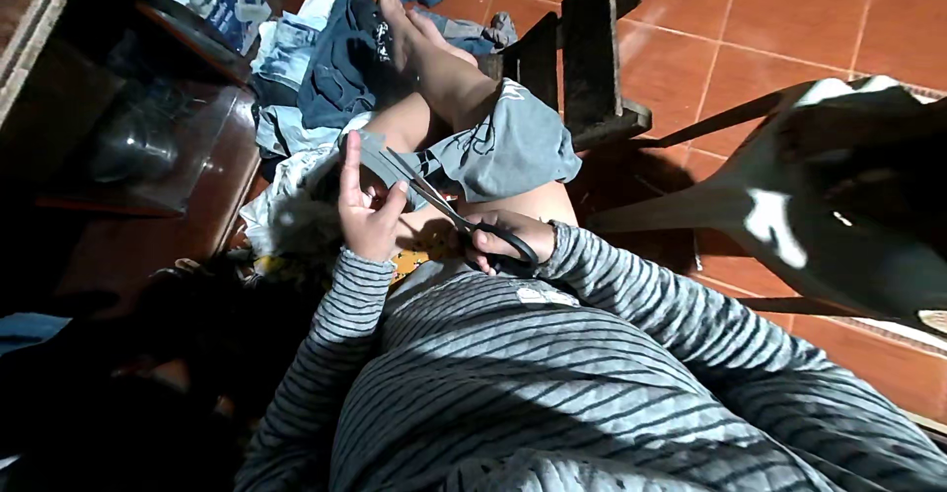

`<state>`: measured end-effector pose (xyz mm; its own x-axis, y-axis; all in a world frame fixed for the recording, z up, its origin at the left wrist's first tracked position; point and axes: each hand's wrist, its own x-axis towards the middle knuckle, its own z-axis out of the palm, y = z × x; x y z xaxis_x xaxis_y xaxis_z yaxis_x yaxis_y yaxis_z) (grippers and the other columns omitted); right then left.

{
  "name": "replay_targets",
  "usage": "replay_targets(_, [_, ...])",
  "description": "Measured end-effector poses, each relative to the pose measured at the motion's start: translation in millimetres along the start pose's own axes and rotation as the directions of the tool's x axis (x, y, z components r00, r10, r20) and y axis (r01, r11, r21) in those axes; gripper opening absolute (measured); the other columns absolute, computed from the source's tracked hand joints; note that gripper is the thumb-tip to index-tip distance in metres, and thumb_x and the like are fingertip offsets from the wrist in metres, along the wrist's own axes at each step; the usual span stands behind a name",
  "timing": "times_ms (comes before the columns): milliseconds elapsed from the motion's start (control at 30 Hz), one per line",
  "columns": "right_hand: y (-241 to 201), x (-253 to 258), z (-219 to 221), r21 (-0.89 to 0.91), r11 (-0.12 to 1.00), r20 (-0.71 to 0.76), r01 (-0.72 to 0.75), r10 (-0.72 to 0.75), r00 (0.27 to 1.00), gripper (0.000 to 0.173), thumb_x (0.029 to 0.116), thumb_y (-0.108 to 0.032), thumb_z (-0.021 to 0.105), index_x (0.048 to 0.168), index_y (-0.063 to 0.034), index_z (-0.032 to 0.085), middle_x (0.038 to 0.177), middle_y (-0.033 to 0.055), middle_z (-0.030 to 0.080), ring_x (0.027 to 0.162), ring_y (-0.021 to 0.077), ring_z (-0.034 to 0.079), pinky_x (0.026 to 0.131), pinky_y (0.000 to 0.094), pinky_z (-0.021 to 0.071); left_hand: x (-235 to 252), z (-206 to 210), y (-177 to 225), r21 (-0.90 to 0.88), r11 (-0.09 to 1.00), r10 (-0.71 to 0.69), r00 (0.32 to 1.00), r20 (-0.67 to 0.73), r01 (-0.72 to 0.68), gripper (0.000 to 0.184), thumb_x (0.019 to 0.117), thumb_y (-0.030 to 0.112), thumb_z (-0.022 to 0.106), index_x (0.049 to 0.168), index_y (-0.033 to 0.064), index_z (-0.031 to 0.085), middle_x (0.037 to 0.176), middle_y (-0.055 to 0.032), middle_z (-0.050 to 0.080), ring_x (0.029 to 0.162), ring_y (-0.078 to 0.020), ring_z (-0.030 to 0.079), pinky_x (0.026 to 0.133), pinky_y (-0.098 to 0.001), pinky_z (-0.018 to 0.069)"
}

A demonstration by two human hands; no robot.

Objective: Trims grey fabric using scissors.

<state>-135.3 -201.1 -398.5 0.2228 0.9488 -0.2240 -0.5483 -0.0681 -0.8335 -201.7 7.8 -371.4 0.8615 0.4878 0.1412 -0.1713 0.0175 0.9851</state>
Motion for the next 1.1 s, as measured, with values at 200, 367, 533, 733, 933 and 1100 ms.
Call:
replay_targets(200, [-3,14,5,0.003,1.000,-0.029,0.020,-0.020,0.999,0.048,0.0891,-0.059,0.070,0.099,-0.0132,0.057,0.068,-0.0076,0.059,0.057,0.0037,0.060,0.055,0.0189,0.0536,-1,1,-2,-0.022,0.999,0.027,1.000,0.002,-0.027,0.089,0.0839,-0.014,0.063,0.161,-0.0005,0.019,0.159,-0.0093,0.038,0.085,-0.0024,0.063,0.073,-0.0194,0.0559])
replay_targets(367, [-3,16,9,0.017,1.000,-0.058,0.016,-0.015,0.998,0.039,0.0888,-0.050,0.074,0.094,-0.0136,0.058,0.063,-0.0077,0.059,0.052,0.0034,0.060,0.051,0.0181,0.0530,-1,-2,0,-0.052,0.999,0.004,1.000,0.016,-0.003,0.090,0.0850,-0.011,0.063,0.162,0.0009,0.017,0.154,-0.0092,0.043,0.071,-0.0026,0.059,0.062,-0.0196,0.0534])
replay_targets(533, [-2,19,9,0.015,1.000,-0.058,0.019,-0.018,0.998,0.042,0.0893,-0.051,0.072,0.099,-0.0122,0.058,0.064,-0.0078,0.059,0.053,0.0035,0.061,0.052,0.0183,0.0539,-3,-2,1,-0.081,0.997,-0.007,1.000,0.016,0.008,0.092,0.0849,-0.012,0.063,0.162,0.0029,0.016,0.135,-0.0060,0.057,0.066,-0.0033,0.059,0.057,-0.0185,0.0526])
replay_targets(733, [-1,22,10,0.027,0.999,-0.052,0.034,-0.033,0.998,0.039,0.0902,-0.048,0.072,0.098,-0.0122,0.059,0.062,-0.0084,0.059,0.050,0.0032,0.059,0.050,0.0183,0.0532,-4,-1,1,-0.102,0.995,-0.004,0.999,0.033,0.007,0.093,0.0835,-0.014,0.062,0.162,0.0005,0.012,0.127,-0.0074,0.059,0.064,-0.0037,0.056,0.054,-0.0181,0.0504])
replay_targets(933, [0,22,11,0.027,0.999,-0.045,0.045,-0.044,0.998,0.040,0.0900,-0.049,0.072,0.098,-0.0114,0.059,0.062,-0.0076,0.059,0.051,0.0038,0.060,0.051,0.0185,0.0536,-7,-2,10,-0.089,0.994,-0.057,0.998,0.030,0.059,0.093,0.0849,-0.013,0.061,0.163,0.0093,0.017,0.135,-0.0076,0.055,0.063,-0.0046,0.055,0.053,-0.0193,0.0511])
replay_targets(1100, [1,7,0,-0.020,0.988,0.105,0.154,-0.151,0.983,0.060,0.0891,-0.065,0.067,0.113,-0.0110,0.057,0.076,-0.0077,0.062,0.067,0.0048,0.064,0.065,0.0228,0.0570,5,-50,35,0.151,0.946,0.293,0.956,-0.013,-0.287,0.086,0.0867,-0.002,0.068,0.157,-0.0080,0.018,0.151,-0.0095,0.048,0.117,-0.0099,0.062,0.096,-0.0293,0.0565])
